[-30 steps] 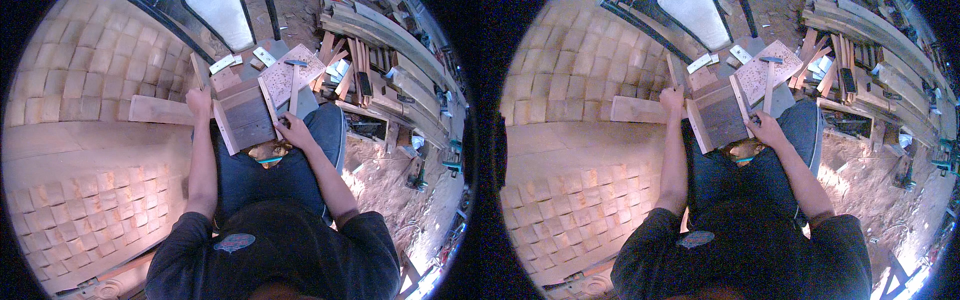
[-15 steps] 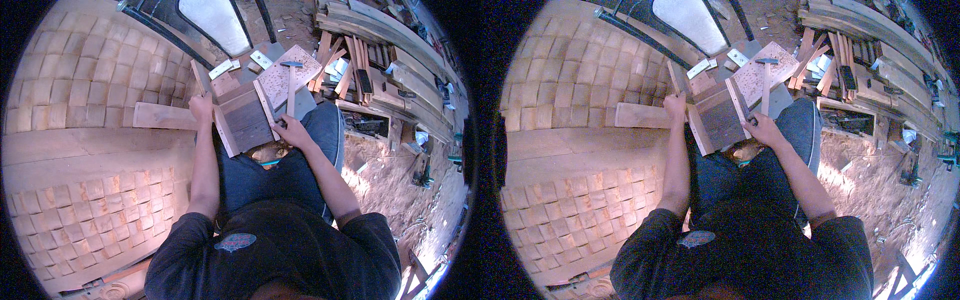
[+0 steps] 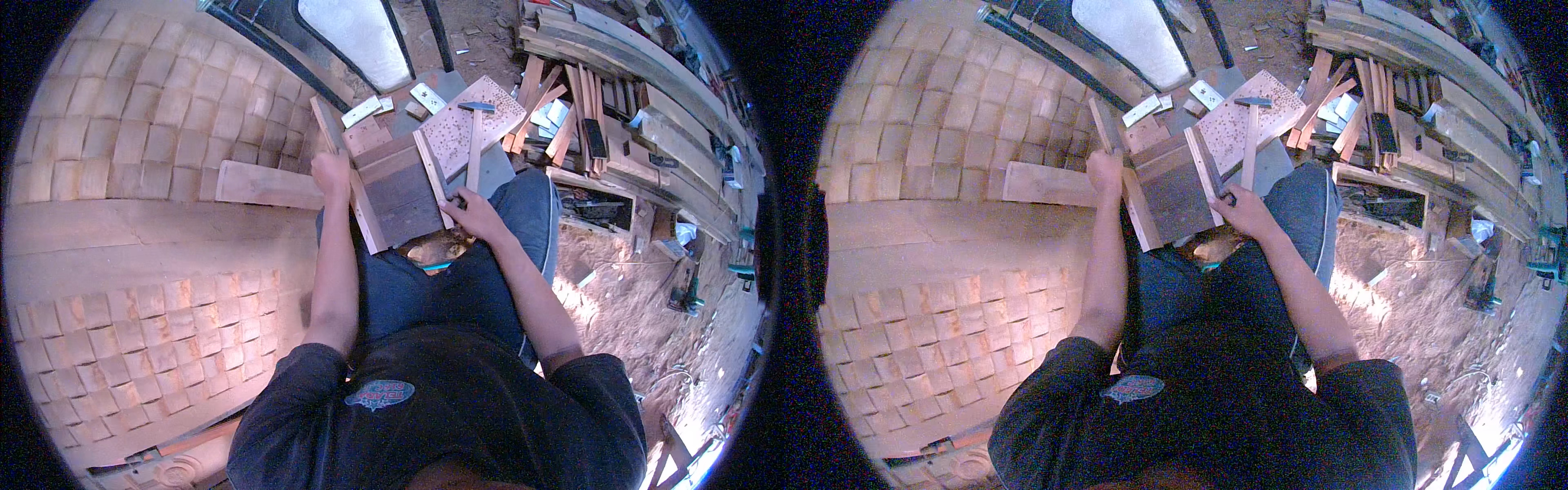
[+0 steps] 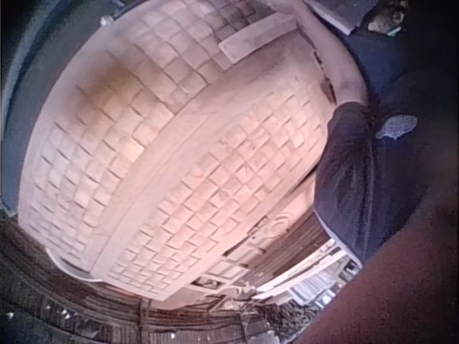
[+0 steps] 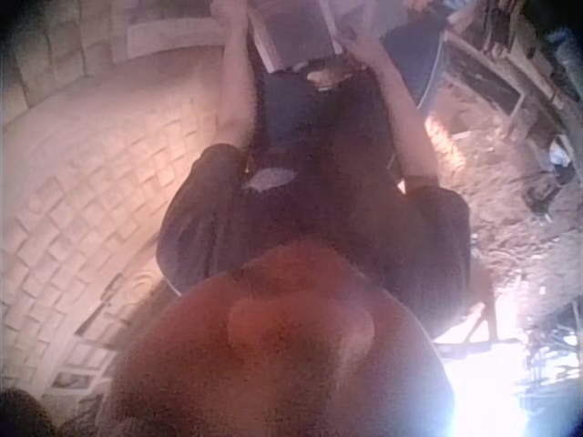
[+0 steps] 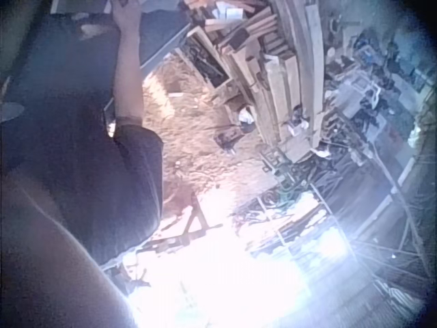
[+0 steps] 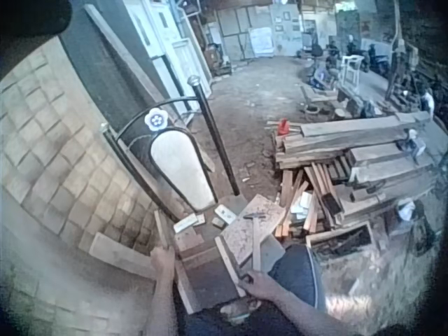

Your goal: The person assembles pieces of wood to form a small box, placing boards together and securing them by hand.

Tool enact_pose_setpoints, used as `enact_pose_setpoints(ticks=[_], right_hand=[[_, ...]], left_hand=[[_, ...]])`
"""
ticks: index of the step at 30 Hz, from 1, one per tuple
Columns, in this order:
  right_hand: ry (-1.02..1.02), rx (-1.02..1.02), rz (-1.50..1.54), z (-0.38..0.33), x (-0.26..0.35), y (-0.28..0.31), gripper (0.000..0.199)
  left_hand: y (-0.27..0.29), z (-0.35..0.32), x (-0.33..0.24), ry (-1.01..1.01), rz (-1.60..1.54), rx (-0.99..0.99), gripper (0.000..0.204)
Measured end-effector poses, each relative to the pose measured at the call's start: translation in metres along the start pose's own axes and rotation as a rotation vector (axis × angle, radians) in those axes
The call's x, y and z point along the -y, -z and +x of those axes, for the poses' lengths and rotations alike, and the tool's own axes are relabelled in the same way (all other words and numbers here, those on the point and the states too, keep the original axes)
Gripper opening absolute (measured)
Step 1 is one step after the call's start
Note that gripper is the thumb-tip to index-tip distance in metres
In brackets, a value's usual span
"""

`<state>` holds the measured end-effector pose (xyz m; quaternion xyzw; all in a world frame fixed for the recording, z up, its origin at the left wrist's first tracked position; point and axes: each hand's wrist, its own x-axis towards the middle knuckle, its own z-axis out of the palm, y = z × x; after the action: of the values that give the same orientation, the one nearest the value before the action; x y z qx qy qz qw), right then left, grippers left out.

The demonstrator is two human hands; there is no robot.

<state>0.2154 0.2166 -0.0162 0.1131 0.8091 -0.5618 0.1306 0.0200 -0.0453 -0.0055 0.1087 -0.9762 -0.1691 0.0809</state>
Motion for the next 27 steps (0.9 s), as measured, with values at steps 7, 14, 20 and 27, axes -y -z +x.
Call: enact_pose_setpoints(ticks=[7,14,20,27], right_hand=[[0.074,-0.038,-0.054,0.002,-0.003,-0.003,0.053],[0.055,-0.023,-0.036,0.002,-0.006,-0.003,0.054],[0.042,-0.034,-0.085,0.004,-0.011,-0.006,0.058],[-0.076,0.034,0.000,0.001,-0.005,-0.002,0.058]], left_hand=[[0.003,-0.004,-0.002,0.012,-0.014,-0.013,0.037],[-0.001,0.000,0.000,-0.005,-0.041,-0.029,0.036],[0.003,-0.002,-0.001,0.005,-0.049,-0.037,0.037],[0.006,-0.003,-0.004,0.009,-0.051,-0.008,0.038]])
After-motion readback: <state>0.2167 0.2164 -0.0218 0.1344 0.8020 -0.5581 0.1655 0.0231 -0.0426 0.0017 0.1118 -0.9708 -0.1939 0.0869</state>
